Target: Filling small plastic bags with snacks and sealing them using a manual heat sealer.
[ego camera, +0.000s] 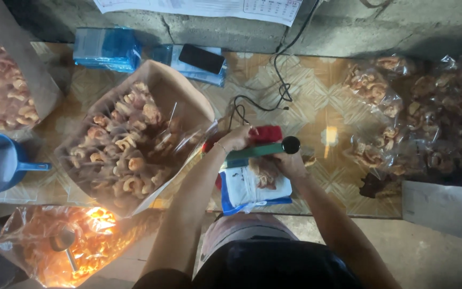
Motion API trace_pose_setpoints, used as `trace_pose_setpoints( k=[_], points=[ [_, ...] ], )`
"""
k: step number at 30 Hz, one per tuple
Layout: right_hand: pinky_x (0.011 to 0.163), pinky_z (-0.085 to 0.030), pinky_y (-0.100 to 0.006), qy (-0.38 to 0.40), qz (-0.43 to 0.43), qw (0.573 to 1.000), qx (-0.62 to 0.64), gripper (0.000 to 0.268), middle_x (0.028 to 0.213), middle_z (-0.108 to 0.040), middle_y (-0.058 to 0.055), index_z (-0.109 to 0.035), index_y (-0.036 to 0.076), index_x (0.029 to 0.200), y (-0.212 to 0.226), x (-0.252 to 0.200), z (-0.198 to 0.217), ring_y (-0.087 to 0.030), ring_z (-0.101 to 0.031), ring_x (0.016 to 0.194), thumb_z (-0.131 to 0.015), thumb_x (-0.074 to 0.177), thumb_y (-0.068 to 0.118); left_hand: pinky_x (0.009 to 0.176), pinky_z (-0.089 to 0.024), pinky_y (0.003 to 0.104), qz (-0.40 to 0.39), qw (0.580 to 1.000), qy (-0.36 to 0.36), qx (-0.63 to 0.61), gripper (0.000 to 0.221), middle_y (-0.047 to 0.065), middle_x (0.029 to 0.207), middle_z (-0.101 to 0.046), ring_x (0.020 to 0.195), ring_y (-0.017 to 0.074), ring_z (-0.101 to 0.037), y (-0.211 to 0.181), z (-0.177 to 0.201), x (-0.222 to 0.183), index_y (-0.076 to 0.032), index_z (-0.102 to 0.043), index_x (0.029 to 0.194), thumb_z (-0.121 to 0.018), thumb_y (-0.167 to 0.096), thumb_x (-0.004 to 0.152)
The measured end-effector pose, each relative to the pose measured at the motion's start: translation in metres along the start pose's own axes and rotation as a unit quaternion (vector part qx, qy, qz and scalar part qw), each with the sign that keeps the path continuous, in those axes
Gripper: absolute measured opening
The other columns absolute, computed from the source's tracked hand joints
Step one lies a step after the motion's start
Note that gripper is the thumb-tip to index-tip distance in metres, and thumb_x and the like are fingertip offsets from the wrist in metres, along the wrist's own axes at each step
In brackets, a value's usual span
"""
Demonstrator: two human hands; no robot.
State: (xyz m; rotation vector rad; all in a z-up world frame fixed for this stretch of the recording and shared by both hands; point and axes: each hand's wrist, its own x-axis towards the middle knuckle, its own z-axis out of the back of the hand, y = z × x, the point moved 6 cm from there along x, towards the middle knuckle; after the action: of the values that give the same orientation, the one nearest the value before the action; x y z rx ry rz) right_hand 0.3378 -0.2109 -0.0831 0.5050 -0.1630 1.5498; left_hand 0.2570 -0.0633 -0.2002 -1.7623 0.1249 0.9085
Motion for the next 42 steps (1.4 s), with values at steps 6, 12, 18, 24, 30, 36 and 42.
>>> trace_pose_setpoints(
  k=[6, 12, 18, 24, 30, 36, 42],
  points=[
    [0.061, -0.043, -0.023, -0.106, -0.534, 0.721, 0.428, 0.022, 0.088, -0.067, 0.004, -0.069, 0.021, 0.104, -0.027, 0.031, 0.087, -0.007, -0.057, 0.066, -0.048, 0.104, 0.027, 0.092, -0.052, 0.045, -0.075, 0.975, -0.056, 0.203, 0.027, 0.021, 0.104, -0.07, 0.107, 0.0368, -0.066, -0.032, -0.001, -0.049, -0.005, -0.063, 0.108, -0.06, -0.022, 0.088],
    [0.09, -0.051, -0.04, 0.266, -0.245, 0.928, 0.091, 0.033, 0.112, -0.073, -0.003, -0.067, 0.023, 0.122, -0.01, 0.069, 0.025, -0.025, -0.069, 0.103, -0.045, 0.102, 0.037, 0.084, -0.053, 0.046, -0.136, 0.963, -0.052, 0.225, 0.027, 0.022, 0.098, -0.068, 0.101, 0.0387, -0.066, -0.047, 0.007, -0.065, -0.003, -0.06, 0.102, -0.065, -0.012, 0.077],
    [0.083, -0.056, -0.04, 0.317, -0.221, 0.922, 0.017, 0.035, 0.106, -0.073, -0.002, -0.065, 0.027, 0.124, -0.048, 0.035, -0.04, -0.025, -0.07, 0.096, -0.049, 0.093, 0.029, 0.095, -0.052, 0.044, -0.165, 0.954, -0.065, 0.244, 0.044, 0.023, 0.105, -0.065, 0.108, 0.0391, -0.063, -0.04, 0.011, -0.057, 0.001, -0.056, 0.105, -0.053, 0.012, 0.062],
    [0.078, -0.057, -0.048, 0.284, -0.18, 0.938, -0.091, 0.043, 0.092, -0.071, -0.007, -0.064, 0.023, 0.122, -0.048, 0.036, -0.044, -0.031, -0.072, 0.089, -0.046, 0.083, 0.023, 0.092, -0.051, 0.052, -0.171, 0.914, -0.191, 0.314, 0.041, 0.025, 0.098, -0.07, 0.099, 0.0416, -0.067, -0.048, 0.025, -0.073, 0.0, -0.061, 0.108, -0.066, -0.021, 0.073],
    [0.079, -0.057, -0.051, 0.318, -0.22, 0.917, -0.1, 0.037, 0.093, -0.073, -0.003, -0.063, 0.025, 0.114, -0.05, 0.032, -0.039, -0.032, -0.072, 0.091, -0.043, 0.084, 0.031, 0.084, -0.05, 0.044, -0.212, 0.841, -0.475, 0.148, 0.029, 0.032, 0.099, -0.06, 0.105, 0.0448, -0.062, -0.057, 0.169, -0.126, 0.005, -0.059, 0.108, -0.059, -0.02, 0.093],
    [0.071, -0.059, -0.049, 0.212, -0.202, 0.951, -0.096, 0.032, 0.077, -0.071, -0.009, -0.069, 0.02, 0.111, -0.033, 0.044, -0.018, -0.034, -0.073, 0.077, -0.05, 0.085, 0.024, 0.085, -0.057, 0.046, 0.082, 0.765, -0.455, 0.448, 0.061, 0.015, 0.122, -0.054, 0.106, 0.0367, -0.062, -0.005, 0.239, -0.071, -0.006, -0.051, 0.131, -0.077, -0.034, 0.082],
    [0.073, -0.059, -0.047, 0.219, -0.258, 0.938, -0.081, 0.034, 0.087, -0.074, -0.01, -0.071, 0.023, 0.113, -0.018, 0.05, 0.011, -0.032, -0.074, 0.083, -0.051, 0.094, 0.043, 0.071, -0.06, 0.047, -0.044, 0.781, -0.496, 0.376, 0.021, 0.01, 0.082, -0.072, 0.083, 0.0357, -0.073, -0.059, 0.22, -0.181, -0.018, -0.071, 0.086, -0.066, -0.039, 0.087]
  ],
)
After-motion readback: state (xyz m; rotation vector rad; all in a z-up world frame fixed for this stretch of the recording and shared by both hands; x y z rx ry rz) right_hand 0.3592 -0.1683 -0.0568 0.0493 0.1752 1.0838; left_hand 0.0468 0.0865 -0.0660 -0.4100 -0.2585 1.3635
